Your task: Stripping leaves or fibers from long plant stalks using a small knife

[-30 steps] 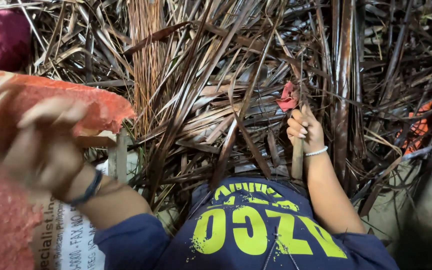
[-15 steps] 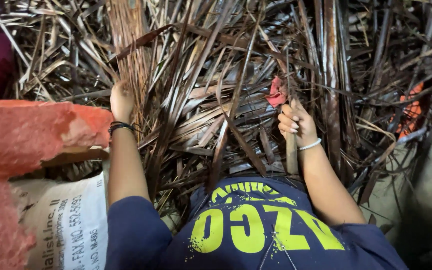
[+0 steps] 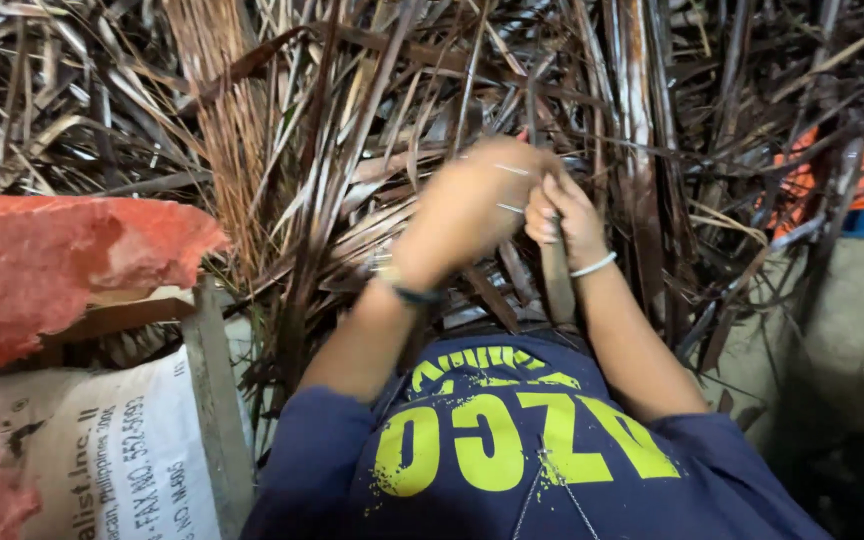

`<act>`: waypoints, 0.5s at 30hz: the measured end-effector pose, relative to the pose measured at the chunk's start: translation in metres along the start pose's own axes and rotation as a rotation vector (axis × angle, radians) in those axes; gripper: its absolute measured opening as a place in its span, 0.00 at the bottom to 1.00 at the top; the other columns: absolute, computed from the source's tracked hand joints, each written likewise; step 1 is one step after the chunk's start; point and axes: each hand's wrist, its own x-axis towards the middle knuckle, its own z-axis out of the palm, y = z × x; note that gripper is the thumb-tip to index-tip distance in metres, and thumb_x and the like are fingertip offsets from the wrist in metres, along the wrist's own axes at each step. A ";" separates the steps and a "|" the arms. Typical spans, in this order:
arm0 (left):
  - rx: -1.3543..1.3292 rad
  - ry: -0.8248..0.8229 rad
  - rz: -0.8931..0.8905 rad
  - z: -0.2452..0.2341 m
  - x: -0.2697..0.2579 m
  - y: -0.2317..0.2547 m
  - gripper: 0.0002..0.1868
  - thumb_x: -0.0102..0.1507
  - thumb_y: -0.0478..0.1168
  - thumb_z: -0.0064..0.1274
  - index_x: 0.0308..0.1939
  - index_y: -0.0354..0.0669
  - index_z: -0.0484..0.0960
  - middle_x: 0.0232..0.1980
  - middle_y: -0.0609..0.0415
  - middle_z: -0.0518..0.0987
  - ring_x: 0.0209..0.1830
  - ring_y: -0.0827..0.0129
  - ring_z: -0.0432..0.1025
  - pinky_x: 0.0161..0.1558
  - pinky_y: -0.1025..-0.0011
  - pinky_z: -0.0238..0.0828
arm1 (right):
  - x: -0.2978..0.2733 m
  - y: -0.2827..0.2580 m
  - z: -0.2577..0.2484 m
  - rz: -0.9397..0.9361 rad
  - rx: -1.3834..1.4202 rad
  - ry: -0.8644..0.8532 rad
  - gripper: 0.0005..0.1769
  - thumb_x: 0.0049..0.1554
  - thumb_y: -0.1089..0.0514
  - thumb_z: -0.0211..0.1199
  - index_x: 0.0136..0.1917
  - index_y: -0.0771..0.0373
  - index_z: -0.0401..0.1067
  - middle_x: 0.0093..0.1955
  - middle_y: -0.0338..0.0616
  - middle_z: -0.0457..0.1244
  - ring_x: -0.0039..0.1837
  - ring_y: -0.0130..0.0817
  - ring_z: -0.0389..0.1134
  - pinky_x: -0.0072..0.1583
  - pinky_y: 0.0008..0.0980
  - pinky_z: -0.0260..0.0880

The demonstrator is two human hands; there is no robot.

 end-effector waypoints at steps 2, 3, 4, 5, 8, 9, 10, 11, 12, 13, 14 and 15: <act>0.492 -0.413 0.381 0.046 0.006 0.035 0.34 0.52 0.15 0.51 0.60 0.45 0.79 0.60 0.48 0.81 0.60 0.60 0.76 0.54 0.67 0.80 | 0.003 -0.002 -0.002 0.020 0.051 -0.072 0.17 0.72 0.59 0.45 0.69 0.51 0.68 0.36 0.47 0.53 0.34 0.41 0.59 0.35 0.31 0.61; 0.495 -0.409 0.390 0.074 0.004 0.034 0.34 0.52 0.15 0.51 0.60 0.45 0.79 0.60 0.48 0.81 0.60 0.60 0.76 0.54 0.67 0.80 | 0.003 0.000 -0.009 0.016 0.044 -0.078 0.17 0.72 0.59 0.45 0.69 0.51 0.68 0.36 0.47 0.53 0.34 0.41 0.59 0.35 0.31 0.61; 0.659 -0.490 0.249 0.102 0.003 0.034 0.30 0.58 0.21 0.48 0.59 0.57 0.79 0.57 0.54 0.81 0.59 0.56 0.75 0.52 0.33 0.55 | 0.004 0.002 -0.016 0.030 0.085 -0.138 0.19 0.73 0.59 0.43 0.72 0.55 0.67 0.39 0.56 0.57 0.37 0.52 0.62 0.40 0.42 0.66; 0.821 -0.569 0.104 0.131 0.002 0.034 0.27 0.63 0.28 0.44 0.58 0.68 0.79 0.54 0.59 0.82 0.58 0.52 0.74 0.50 0.00 0.29 | 0.004 0.004 -0.024 0.042 0.127 -0.195 0.21 0.73 0.59 0.41 0.74 0.59 0.67 0.42 0.65 0.61 0.40 0.63 0.65 0.46 0.52 0.71; 0.618 -0.580 0.277 0.178 -0.002 -0.011 0.17 0.67 0.56 0.46 0.54 0.60 0.82 0.31 0.48 0.85 0.36 0.51 0.83 0.40 0.48 0.81 | 0.010 0.030 -0.050 -0.140 -0.275 0.031 0.30 0.72 0.63 0.44 0.84 0.48 0.45 0.35 0.58 0.57 0.29 0.52 0.64 0.29 0.41 0.68; 0.618 -0.578 0.282 0.193 -0.008 -0.024 0.17 0.67 0.56 0.46 0.54 0.60 0.82 0.31 0.48 0.85 0.36 0.51 0.83 0.40 0.48 0.81 | 0.010 0.029 -0.048 -0.143 -0.279 0.030 0.30 0.72 0.63 0.44 0.84 0.48 0.45 0.35 0.58 0.57 0.29 0.52 0.64 0.29 0.41 0.68; 0.649 -0.567 0.294 0.208 -0.014 -0.036 0.19 0.65 0.59 0.45 0.53 0.61 0.82 0.31 0.48 0.84 0.35 0.51 0.83 0.39 0.49 0.80 | 0.009 0.027 -0.046 -0.137 -0.290 0.057 0.29 0.72 0.62 0.46 0.83 0.47 0.49 0.35 0.57 0.57 0.29 0.50 0.63 0.28 0.40 0.66; 0.683 -0.554 0.302 0.222 -0.020 -0.050 0.22 0.64 0.63 0.44 0.53 0.62 0.82 0.30 0.48 0.84 0.35 0.51 0.83 0.37 0.50 0.80 | 0.011 0.028 -0.044 -0.129 -0.299 0.081 0.27 0.71 0.61 0.47 0.82 0.46 0.53 0.35 0.57 0.58 0.28 0.49 0.63 0.27 0.38 0.63; 0.685 -0.550 0.303 0.222 -0.020 -0.047 0.22 0.64 0.63 0.44 0.53 0.62 0.82 0.30 0.48 0.84 0.35 0.51 0.83 0.37 0.50 0.80 | 0.011 0.024 -0.037 -0.129 -0.301 0.078 0.27 0.71 0.61 0.47 0.82 0.46 0.53 0.35 0.57 0.58 0.28 0.49 0.63 0.27 0.38 0.63; 0.668 -0.541 0.316 0.222 -0.022 -0.045 0.22 0.64 0.62 0.44 0.50 0.58 0.83 0.29 0.47 0.83 0.35 0.49 0.82 0.38 0.50 0.79 | 0.010 0.023 -0.031 -0.132 -0.304 0.084 0.27 0.72 0.62 0.46 0.82 0.48 0.53 0.34 0.56 0.58 0.29 0.48 0.63 0.27 0.37 0.64; 0.652 -0.531 0.329 0.222 -0.025 -0.043 0.23 0.64 0.62 0.44 0.48 0.55 0.84 0.29 0.46 0.82 0.35 0.48 0.81 0.39 0.49 0.78 | 0.009 0.022 -0.025 -0.135 -0.308 0.090 0.27 0.72 0.63 0.46 0.82 0.49 0.52 0.34 0.56 0.58 0.29 0.48 0.64 0.27 0.36 0.64; 0.654 -0.525 0.324 0.225 -0.026 -0.048 0.23 0.64 0.62 0.44 0.48 0.55 0.84 0.29 0.46 0.82 0.35 0.48 0.81 0.39 0.49 0.78 | 0.009 0.022 -0.023 -0.130 -0.309 0.085 0.27 0.72 0.63 0.46 0.82 0.49 0.52 0.34 0.56 0.58 0.29 0.48 0.64 0.27 0.36 0.64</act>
